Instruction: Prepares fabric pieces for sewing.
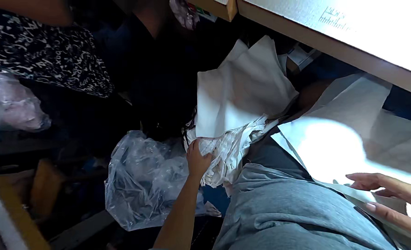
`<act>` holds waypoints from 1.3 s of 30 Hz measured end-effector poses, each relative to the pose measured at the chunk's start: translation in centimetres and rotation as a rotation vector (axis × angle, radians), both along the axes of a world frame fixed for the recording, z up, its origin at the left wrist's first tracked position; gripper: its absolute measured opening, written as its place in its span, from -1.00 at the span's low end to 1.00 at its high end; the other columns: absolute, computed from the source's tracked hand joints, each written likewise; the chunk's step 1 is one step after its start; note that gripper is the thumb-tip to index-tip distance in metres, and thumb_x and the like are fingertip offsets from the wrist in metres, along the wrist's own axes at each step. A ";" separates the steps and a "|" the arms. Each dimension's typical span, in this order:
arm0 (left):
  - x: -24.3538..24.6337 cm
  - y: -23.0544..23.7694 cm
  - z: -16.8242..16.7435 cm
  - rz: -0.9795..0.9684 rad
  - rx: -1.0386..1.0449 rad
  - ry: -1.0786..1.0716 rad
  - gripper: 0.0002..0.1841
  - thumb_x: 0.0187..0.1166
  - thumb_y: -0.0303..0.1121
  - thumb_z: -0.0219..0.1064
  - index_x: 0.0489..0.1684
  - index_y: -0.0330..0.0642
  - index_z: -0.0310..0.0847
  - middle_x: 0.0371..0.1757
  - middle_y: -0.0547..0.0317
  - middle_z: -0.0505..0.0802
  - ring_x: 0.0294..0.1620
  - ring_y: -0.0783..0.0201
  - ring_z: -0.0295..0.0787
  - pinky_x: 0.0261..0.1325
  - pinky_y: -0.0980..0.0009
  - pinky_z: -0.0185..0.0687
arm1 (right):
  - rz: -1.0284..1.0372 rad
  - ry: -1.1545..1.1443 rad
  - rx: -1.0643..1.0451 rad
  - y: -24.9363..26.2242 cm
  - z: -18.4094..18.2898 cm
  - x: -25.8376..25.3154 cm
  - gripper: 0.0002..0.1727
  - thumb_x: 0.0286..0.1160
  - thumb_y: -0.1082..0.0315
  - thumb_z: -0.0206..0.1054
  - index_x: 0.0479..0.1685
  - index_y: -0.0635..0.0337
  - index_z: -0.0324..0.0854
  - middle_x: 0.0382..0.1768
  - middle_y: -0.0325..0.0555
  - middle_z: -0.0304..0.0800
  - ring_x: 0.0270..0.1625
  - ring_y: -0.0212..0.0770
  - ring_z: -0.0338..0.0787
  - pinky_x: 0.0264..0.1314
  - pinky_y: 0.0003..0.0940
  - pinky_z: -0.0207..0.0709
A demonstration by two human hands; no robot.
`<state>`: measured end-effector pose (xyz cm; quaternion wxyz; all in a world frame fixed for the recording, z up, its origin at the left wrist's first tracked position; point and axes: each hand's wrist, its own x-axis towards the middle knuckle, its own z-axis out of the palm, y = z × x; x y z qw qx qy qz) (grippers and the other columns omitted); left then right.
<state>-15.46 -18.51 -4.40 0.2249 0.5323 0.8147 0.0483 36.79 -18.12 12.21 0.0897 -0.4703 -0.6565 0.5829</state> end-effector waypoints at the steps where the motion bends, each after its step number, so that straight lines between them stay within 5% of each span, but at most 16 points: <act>1: -0.4 -0.3 -0.1 -0.015 0.018 0.011 -0.38 0.50 -0.34 0.41 0.63 -0.24 0.47 0.66 -0.24 0.52 0.67 -0.28 0.38 0.61 -0.33 0.24 | 0.001 0.004 0.011 0.1 -0.2 0.2 -0.40 0.56 0.15 0.32 0.47 0.43 0.51 0.15 0.13 0.80 0.21 -0.14 0.80 0.28 -0.21 0.69; 4: -1.6 0.6 0.6 -0.036 0.040 -0.040 -0.67 0.72 -0.33 0.28 0.32 -0.23 0.78 0.49 -0.17 0.72 0.55 -0.20 0.57 0.61 -0.16 0.34 | 0.018 -0.001 0.086 0.5 -0.5 0.5 -0.40 0.57 0.15 0.30 0.45 0.45 0.53 0.10 0.18 0.81 0.16 -0.09 0.80 0.26 -0.19 0.68; 7: -2.8 2.5 2.3 -0.010 -0.063 -0.130 -0.70 0.77 -0.32 0.25 0.17 -0.34 0.81 0.37 -0.21 0.79 0.47 -0.14 0.68 0.58 -0.11 0.42 | 0.061 -0.010 0.151 0.8 0.1 0.5 -0.42 0.58 0.15 0.30 0.44 0.44 0.55 0.09 0.19 0.81 0.14 -0.08 0.80 0.28 -0.16 0.65; 9: -3.1 3.8 3.5 0.023 -0.061 -0.099 -0.69 0.79 -0.37 0.18 0.07 -0.47 0.77 0.09 -0.36 0.85 0.24 -0.24 0.77 0.41 -0.22 0.52 | 0.084 0.002 0.188 1.1 0.4 0.6 -0.42 0.58 0.15 0.29 0.42 0.45 0.56 0.09 0.21 0.81 0.15 -0.08 0.79 0.31 -0.17 0.64; 15: -2.2 7.1 8.8 0.025 -0.028 0.131 -0.61 0.91 -0.29 -0.11 0.22 -0.43 0.54 -0.08 -0.47 0.79 0.04 -0.44 0.78 0.10 -0.42 0.58 | 0.091 0.006 0.243 1.1 0.9 0.6 -0.44 0.59 0.15 0.28 0.40 0.45 0.58 0.13 0.23 0.80 0.18 -0.03 0.80 0.34 -0.11 0.63; 18: -1.6 7.9 14.9 -0.105 -0.109 0.101 -0.51 0.79 -0.03 0.20 0.06 -0.43 0.66 -0.12 -0.45 0.78 0.00 -0.43 0.75 0.06 -0.49 0.52 | 0.109 0.022 0.252 1.2 1.0 0.7 -0.44 0.60 0.12 0.29 0.40 0.41 0.59 0.11 0.20 0.81 0.16 -0.06 0.81 0.32 -0.12 0.64; 20: -1.3 7.9 18.0 -0.150 -0.206 0.164 -0.44 0.45 0.10 0.54 0.05 -0.30 0.72 -0.10 -0.36 0.82 0.02 -0.37 0.77 0.08 -0.49 0.56 | 0.138 0.013 0.279 1.4 0.5 0.6 -0.43 0.61 0.06 0.28 0.40 0.33 0.60 0.09 0.14 0.82 0.13 -0.06 0.81 0.27 -0.09 0.66; 24: -0.7 7.0 24.8 -0.283 -0.204 0.271 -0.67 0.41 -0.18 0.64 -0.08 -0.24 0.81 -0.18 -0.25 0.85 -0.10 -0.30 0.79 -0.02 -0.46 0.59 | 0.200 -0.052 0.375 2.2 0.6 -0.3 -0.47 0.58 0.03 0.28 0.36 0.22 0.64 0.04 0.06 0.82 0.05 0.05 0.83 0.12 0.14 0.68; 26: 1.0 6.4 29.8 -0.326 -0.160 0.299 -0.71 0.37 -0.18 0.66 -0.16 -0.18 0.84 -0.28 -0.20 0.84 -0.21 -0.28 0.78 -0.13 -0.47 0.57 | 0.219 -0.054 0.468 3.1 1.5 -1.4 -0.54 0.59 0.02 0.23 0.26 0.13 0.69 -0.04 -0.05 0.83 -0.01 -0.04 0.84 0.01 0.08 0.70; 27: 2.0 6.1 32.1 -0.381 -0.131 0.318 -0.71 0.35 -0.12 0.66 -0.22 -0.12 0.84 -0.36 -0.13 0.83 -0.29 -0.23 0.78 -0.23 -0.44 0.58 | 0.212 -0.055 0.545 3.7 2.1 -2.4 -0.57 0.61 0.00 0.20 0.19 0.07 0.73 -0.08 -0.11 0.83 -0.05 -0.09 0.84 -0.06 0.05 0.71; 29: 3.7 6.0 35.0 -0.612 0.006 0.367 -0.66 0.30 0.17 0.49 -0.47 0.13 0.72 -0.65 0.29 0.67 -0.62 0.16 0.66 -0.60 -0.04 0.50 | 0.151 -0.058 0.682 5.0 3.9 -6.0 -0.60 0.60 -0.05 0.22 0.12 -0.01 0.77 -0.08 -0.18 0.83 0.00 -0.12 0.83 -0.03 0.05 0.69; 31: 5.7 6.9 36.1 -0.800 0.160 0.295 -0.63 0.37 0.32 0.32 -0.52 0.31 0.65 -0.70 0.62 0.58 -0.71 0.55 0.50 -0.71 0.38 0.37 | 0.080 0.026 0.732 6.3 5.8 -10.5 -0.37 0.39 -0.16 0.45 0.35 0.04 0.69 0.18 -0.13 0.78 0.25 -0.05 0.74 0.21 0.10 0.62; 33: 7.6 8.6 37.0 -0.938 0.239 0.149 -0.69 0.48 0.24 0.34 -0.45 0.32 0.70 -0.63 0.68 0.64 -0.67 0.72 0.48 -0.69 0.63 0.35 | 0.091 0.115 0.677 7.1 6.8 -13.6 -0.10 0.18 -0.13 0.64 0.59 0.07 0.49 0.33 -0.05 0.70 0.37 0.02 0.67 0.32 0.19 0.54; 34: 9.1 9.5 38.1 -1.006 0.281 0.151 -0.74 0.44 0.19 0.34 -0.45 0.32 0.70 -0.60 0.73 0.65 -0.64 0.78 0.49 -0.66 0.68 0.37 | 0.103 0.128 0.663 7.3 7.0 -14.1 -0.26 0.24 0.03 0.63 0.47 0.12 0.58 0.19 -0.02 0.78 0.25 0.03 0.73 0.24 0.18 0.56; 36: 10.8 11.3 39.9 -1.100 0.331 0.220 -0.74 0.39 0.16 0.34 -0.47 0.29 0.66 -0.56 0.71 0.63 -0.59 0.76 0.49 -0.63 0.66 0.37 | 0.055 0.132 0.728 7.4 7.2 -13.4 -0.83 0.39 0.38 0.41 -0.10 0.20 0.76 -0.29 -0.03 0.84 -0.19 -0.04 0.85 -0.16 0.07 0.68; 39: 9.6 14.0 39.3 -1.134 0.302 0.256 -0.81 0.32 0.04 0.40 -0.48 0.23 0.63 -0.52 0.59 0.63 -0.58 0.58 0.53 -0.59 0.47 0.47 | -0.045 0.148 0.807 7.3 8.6 -8.8 -0.82 0.51 0.36 0.18 -0.29 0.02 0.72 -0.44 -0.40 0.72 -0.37 -0.54 0.70 -0.34 -0.51 0.62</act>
